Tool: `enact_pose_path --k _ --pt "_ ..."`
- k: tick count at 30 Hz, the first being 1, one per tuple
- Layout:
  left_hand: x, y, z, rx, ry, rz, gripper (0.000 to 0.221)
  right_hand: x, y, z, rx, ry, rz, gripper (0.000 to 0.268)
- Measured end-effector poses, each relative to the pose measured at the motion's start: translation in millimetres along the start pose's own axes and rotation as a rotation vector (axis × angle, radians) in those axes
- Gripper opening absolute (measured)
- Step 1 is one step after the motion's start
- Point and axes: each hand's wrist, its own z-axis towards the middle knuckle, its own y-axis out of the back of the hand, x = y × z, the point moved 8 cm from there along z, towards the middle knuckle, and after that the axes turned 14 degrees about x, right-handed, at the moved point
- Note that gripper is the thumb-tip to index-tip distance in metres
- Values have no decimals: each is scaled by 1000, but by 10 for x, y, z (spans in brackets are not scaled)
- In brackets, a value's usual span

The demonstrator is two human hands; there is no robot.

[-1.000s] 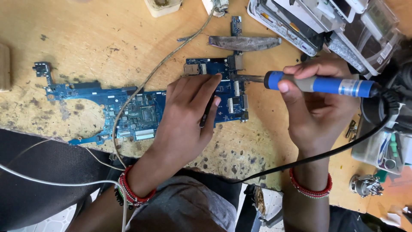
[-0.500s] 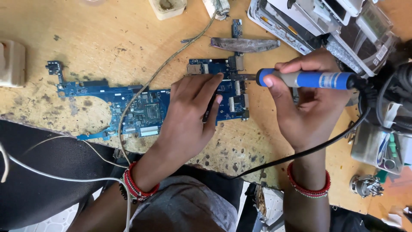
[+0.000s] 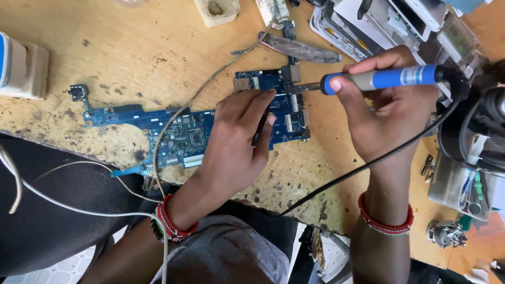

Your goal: Soldering electronic components onto a laptop motherboard using a soldering iron and tweezers.

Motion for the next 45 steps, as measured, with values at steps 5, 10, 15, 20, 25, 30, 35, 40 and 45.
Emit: enact_pose_path --k 5,10,15,20,25,30,35,40,45 --pt "-1 -7 0 5 8 1 34 173 -11 62 -54 46 -108 20" --pt "12 -5 -4 6 17 -10 34 132 3 64 -56 46 -90 19" --pt "3 9 -4 -3 22 -8 34 -5 -26 54 61 -22 110 23" --pt "20 -1 -1 -6 16 -7 34 31 -24 29 212 53 193 19" --pt "25 3 -13 -15 6 -14 34 -85 -10 -18 183 -7 292 21" --pt "18 8 -8 -3 20 -14 34 -251 30 -48 59 -61 311 24" --pt "-3 37 -4 -2 25 -9 35 -353 49 -218 -154 -88 283 26" --pt "-3 12 5 42 48 -21 34 -303 101 -350 -307 -10 269 24" --pt "-10 21 21 52 53 -8 34 -346 105 -357 -364 46 364 25"
